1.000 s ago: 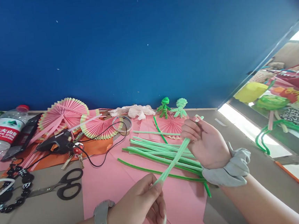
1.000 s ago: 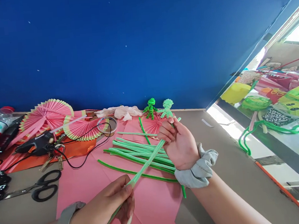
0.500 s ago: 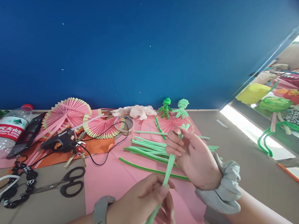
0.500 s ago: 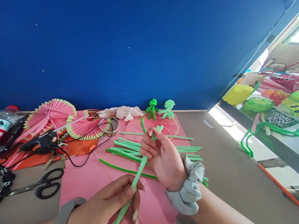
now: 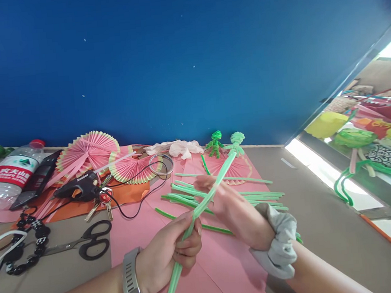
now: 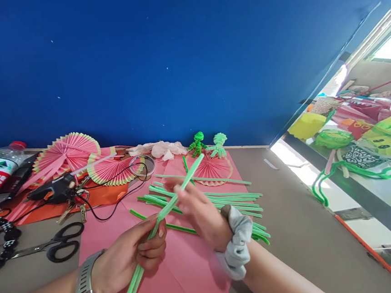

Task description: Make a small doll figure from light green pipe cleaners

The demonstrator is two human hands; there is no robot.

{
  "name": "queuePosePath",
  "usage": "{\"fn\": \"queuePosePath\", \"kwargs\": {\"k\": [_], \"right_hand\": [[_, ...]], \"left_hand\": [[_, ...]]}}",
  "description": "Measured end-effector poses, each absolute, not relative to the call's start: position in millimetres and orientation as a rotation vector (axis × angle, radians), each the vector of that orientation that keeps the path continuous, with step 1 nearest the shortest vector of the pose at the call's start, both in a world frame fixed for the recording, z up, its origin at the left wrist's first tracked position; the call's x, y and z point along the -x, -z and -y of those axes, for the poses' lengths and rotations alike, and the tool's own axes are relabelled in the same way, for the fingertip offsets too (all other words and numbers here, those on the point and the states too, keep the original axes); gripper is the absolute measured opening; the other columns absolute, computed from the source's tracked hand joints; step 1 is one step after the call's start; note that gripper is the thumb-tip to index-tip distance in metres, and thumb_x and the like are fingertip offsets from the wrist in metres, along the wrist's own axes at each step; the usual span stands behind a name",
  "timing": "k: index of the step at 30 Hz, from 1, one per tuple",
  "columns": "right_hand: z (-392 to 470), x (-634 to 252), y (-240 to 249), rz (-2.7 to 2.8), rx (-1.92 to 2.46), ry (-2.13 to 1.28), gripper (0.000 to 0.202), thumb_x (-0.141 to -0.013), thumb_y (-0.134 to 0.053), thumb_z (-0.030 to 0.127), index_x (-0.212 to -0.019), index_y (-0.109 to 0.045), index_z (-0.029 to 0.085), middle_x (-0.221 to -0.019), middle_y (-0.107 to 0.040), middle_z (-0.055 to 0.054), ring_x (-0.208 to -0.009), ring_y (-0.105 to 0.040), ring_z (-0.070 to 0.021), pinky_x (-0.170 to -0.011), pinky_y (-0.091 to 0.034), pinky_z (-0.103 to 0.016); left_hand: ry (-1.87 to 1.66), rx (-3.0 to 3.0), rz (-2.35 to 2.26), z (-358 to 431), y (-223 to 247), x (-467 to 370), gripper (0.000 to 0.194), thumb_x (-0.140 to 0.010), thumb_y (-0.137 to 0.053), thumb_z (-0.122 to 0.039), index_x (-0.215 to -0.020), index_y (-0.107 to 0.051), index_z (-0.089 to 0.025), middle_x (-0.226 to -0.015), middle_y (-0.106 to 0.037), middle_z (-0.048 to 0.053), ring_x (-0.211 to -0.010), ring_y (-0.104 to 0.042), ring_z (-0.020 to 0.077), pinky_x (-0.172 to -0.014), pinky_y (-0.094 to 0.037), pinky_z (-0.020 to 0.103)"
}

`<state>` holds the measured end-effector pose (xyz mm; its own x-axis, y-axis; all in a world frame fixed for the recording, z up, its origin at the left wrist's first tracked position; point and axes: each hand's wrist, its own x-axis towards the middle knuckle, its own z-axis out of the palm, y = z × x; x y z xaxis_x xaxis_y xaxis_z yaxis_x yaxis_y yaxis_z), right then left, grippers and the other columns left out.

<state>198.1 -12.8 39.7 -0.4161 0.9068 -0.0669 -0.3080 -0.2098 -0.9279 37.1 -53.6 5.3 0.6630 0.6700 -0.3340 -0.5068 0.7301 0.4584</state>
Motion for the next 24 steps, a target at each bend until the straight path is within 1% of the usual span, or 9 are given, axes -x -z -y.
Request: {"fn": "queuePosePath", "kwargs": {"k": [2,4,6,8,10,12,15,20,24], "right_hand": [[17,-193,-35,1.393,0.845,-1.777,0.021,-0.082,-0.053,0.034,-0.099,-0.055,0.021,-0.082,-0.056,-0.002,-0.079,-0.053,-0.0147,-0.072,-0.044,-0.029],[18,-190,-28,1.536,0.843,-1.762,0.02,-0.083,-0.051,0.037,-0.088,-0.056,0.019,-0.068,-0.055,0.0,-0.065,-0.053,-0.0137,-0.065,-0.044,-0.028],[16,-189,-21,1.58,0.905,-1.695,0.026,-0.084,-0.047,0.042,-0.078,-0.056,0.018,-0.063,-0.054,0.0,-0.058,-0.052,-0.0128,-0.058,-0.044,-0.027],[12,-190,-15,1.63,1.013,-1.578,0.029,-0.083,-0.047,0.044,-0.076,-0.056,0.018,-0.063,-0.055,0.0,-0.058,-0.051,-0.0122,-0.056,-0.043,-0.025],[8,-191,-12,1.683,1.089,-1.45,0.029,-0.082,-0.049,0.044,-0.075,-0.057,0.017,-0.068,-0.056,-0.001,-0.064,-0.052,-0.0125,-0.061,-0.043,-0.025],[7,-192,-11,1.676,1.125,-1.404,0.027,-0.082,-0.049,0.042,-0.076,-0.058,0.017,-0.071,-0.056,-0.001,-0.068,-0.052,-0.0126,-0.065,-0.043,-0.025],[10,-192,-14,1.598,1.134,-1.475,0.027,-0.082,-0.049,0.042,-0.074,-0.055,0.018,-0.065,-0.052,0.001,-0.061,-0.051,-0.011,-0.057,-0.043,-0.023],[13,-189,-15,1.506,1.159,-1.532,0.03,-0.081,-0.05,0.045,-0.071,-0.052,0.017,-0.056,-0.049,0.003,-0.052,-0.048,-0.0098,-0.051,-0.04,-0.023],[13,-190,-12,1.467,1.267,-1.488,0.034,-0.079,-0.051,0.049,-0.067,-0.051,0.017,-0.052,-0.049,0.004,-0.048,-0.046,-0.0091,-0.047,-0.036,-0.023]], "left_hand": [[-0.679,-0.325,-0.502,53,-6,-37,0.028,-0.088,-0.039,-0.035,-0.072,-0.048,-0.013,-0.05,-0.021,-0.008,-0.042,-0.011,0.0041,-0.037,-0.01,0.013],[-0.668,-0.344,-0.526,53,-5,-37,0.03,-0.088,-0.037,-0.037,-0.072,-0.048,-0.013,-0.049,-0.022,-0.008,-0.041,-0.012,0.0036,-0.037,-0.011,0.013],[-0.682,-0.422,-0.571,53,-4,-39,0.032,-0.089,-0.035,-0.038,-0.075,-0.049,-0.014,-0.049,-0.027,-0.007,-0.04,-0.017,0.0031,-0.037,-0.016,0.013],[-0.705,-0.542,-0.643,55,-4,-41,0.035,-0.089,-0.031,-0.042,-0.078,-0.049,-0.014,-0.052,-0.037,-0.005,-0.04,-0.029,0.0043,-0.039,-0.026,0.015],[-0.736,-0.692,-0.753,57,-6,-43,0.036,-0.088,-0.03,-0.045,-0.08,-0.049,-0.015,-0.059,-0.045,-0.001,-0.046,-0.042,0.0085,-0.044,-0.037,0.02],[-0.791,-0.881,-0.875,59,-9,-44,0.031,-0.086,-0.036,-0.045,-0.085,-0.049,-0.016,-0.064,-0.049,0.0,-0.053,-0.049,0.0114,-0.05,-0.042,0.024],[-0.84,-1.152,-0.996,60,-14,-44,0.025,-0.084,-0.045,-0.041,-0.091,-0.049,-0.017,-0.066,-0.052,-0.001,-0.056,-0.052,0.0117,-0.054,-0.043,0.024],[-0.746,-1.286,-1.006,58,-11,-44,0.034,-0.091,-0.026,-0.039,-0.083,-0.05,-0.016,-0.058,-0.055,0.0,-0.045,-0.051,0.0102,-0.046,-0.041,0.021],[-0.726,-1.326,-1.023,60,-6,-43,0.03,-0.091,-0.027,-0.034,-0.084,-0.05,-0.016,-0.05,-0.052,-0.003,-0.037,-0.042,0.0075,-0.039,-0.034,0.018]]}}
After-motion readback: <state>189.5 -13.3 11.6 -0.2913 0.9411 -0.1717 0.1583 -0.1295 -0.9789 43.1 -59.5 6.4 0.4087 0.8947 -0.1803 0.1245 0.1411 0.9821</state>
